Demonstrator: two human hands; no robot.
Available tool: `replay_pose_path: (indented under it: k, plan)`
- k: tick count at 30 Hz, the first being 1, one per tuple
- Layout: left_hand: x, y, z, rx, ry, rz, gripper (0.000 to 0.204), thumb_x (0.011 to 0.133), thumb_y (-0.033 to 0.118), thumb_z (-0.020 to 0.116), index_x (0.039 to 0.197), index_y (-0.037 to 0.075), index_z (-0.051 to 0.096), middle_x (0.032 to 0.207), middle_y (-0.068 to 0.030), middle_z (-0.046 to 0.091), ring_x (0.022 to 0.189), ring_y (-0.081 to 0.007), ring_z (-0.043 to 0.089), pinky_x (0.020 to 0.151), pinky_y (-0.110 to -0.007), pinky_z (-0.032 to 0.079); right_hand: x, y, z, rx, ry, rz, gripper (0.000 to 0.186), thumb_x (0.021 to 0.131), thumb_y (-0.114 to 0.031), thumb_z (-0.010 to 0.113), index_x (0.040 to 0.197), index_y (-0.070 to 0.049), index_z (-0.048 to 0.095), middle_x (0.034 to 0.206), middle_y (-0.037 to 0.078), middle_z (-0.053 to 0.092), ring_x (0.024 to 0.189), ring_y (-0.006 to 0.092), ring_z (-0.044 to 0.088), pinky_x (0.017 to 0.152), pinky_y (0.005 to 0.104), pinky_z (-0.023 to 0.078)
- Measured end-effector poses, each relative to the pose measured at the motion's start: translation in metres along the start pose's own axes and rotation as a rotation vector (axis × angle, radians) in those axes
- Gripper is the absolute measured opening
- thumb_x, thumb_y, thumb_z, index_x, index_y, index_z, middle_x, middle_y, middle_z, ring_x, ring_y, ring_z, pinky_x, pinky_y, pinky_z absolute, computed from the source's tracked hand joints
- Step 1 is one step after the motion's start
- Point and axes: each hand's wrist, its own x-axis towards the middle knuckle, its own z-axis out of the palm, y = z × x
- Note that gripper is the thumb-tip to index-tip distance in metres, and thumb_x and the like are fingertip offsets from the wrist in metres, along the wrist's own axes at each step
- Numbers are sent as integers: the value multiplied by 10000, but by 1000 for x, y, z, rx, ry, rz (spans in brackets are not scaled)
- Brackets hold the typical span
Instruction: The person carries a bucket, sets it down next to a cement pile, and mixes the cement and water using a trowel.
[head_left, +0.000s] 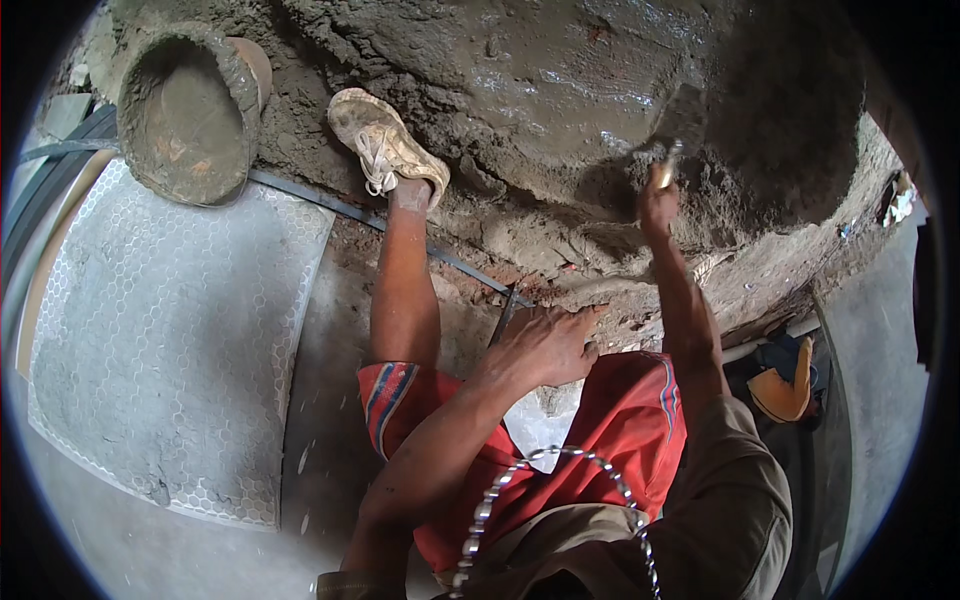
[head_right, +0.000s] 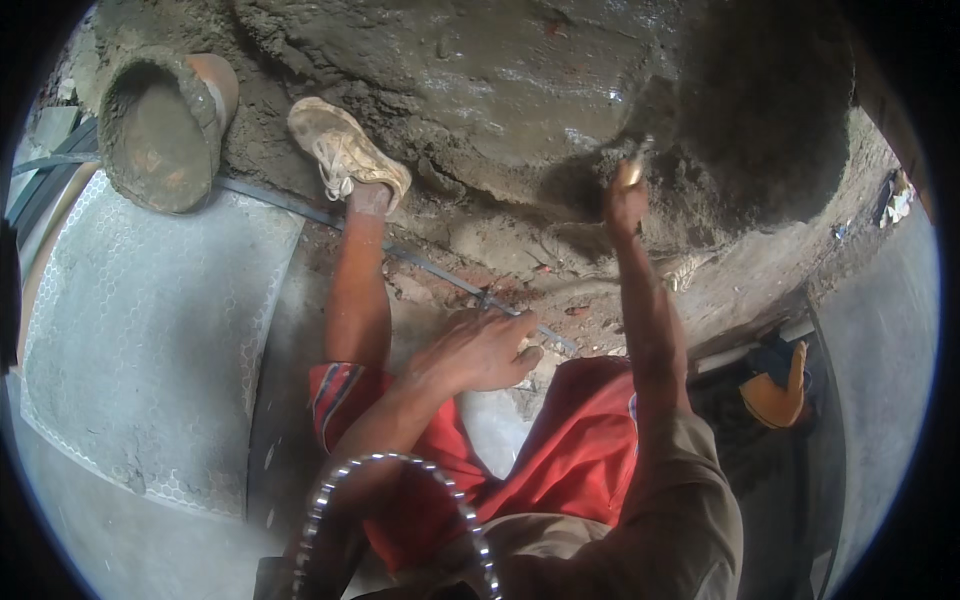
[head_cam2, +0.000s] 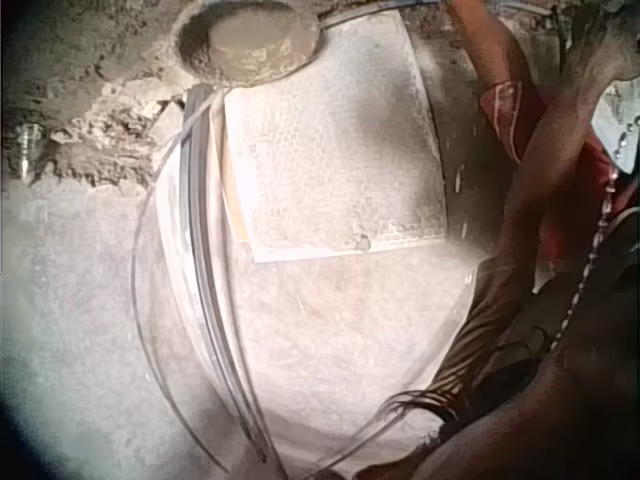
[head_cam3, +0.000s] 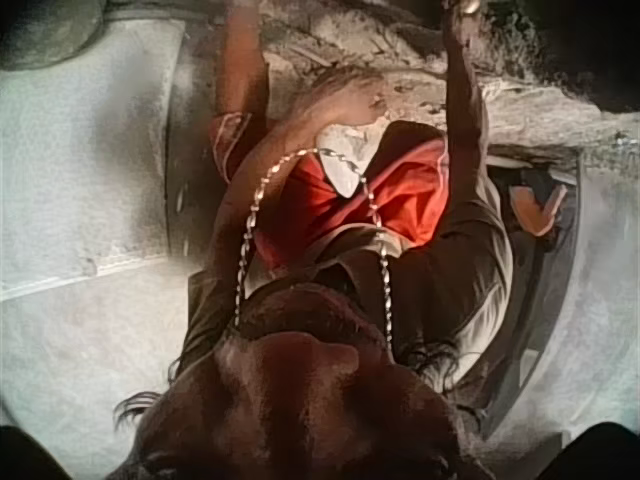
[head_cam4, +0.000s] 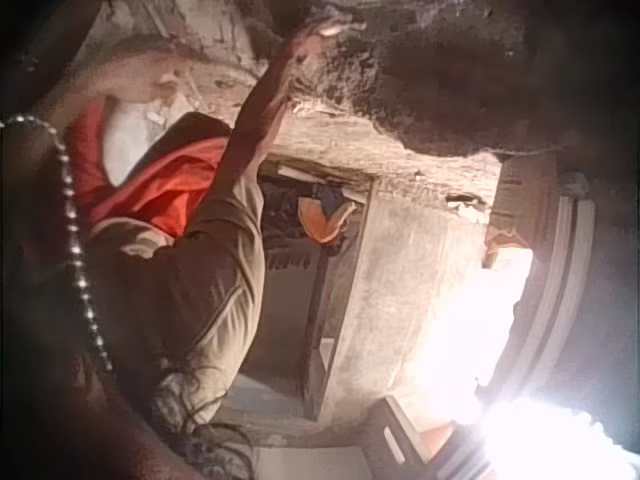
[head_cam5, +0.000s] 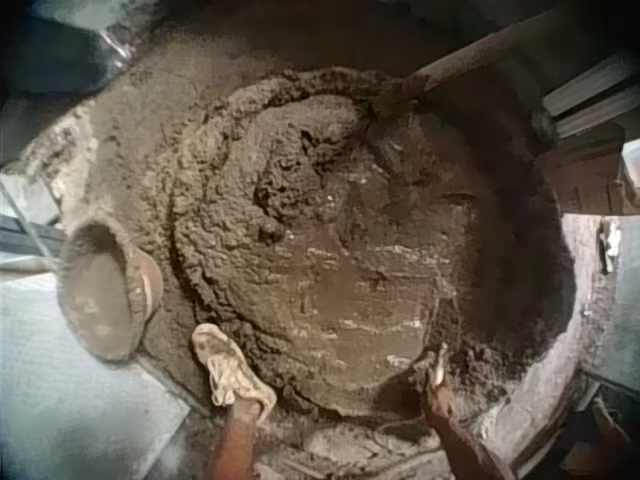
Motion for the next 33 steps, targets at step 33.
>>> replay_pose_path:
  k: [33]
  plan:
    - [4,2,-11,29,-37,20,303,752,223,459,911,-4,581,872,-191,625,851,-322,609,781,-438,463,-158,-239,29,108,-622,-499,369,830,-298,610,1045,-4,558,702,45,574,530,77,502,443,223,388]
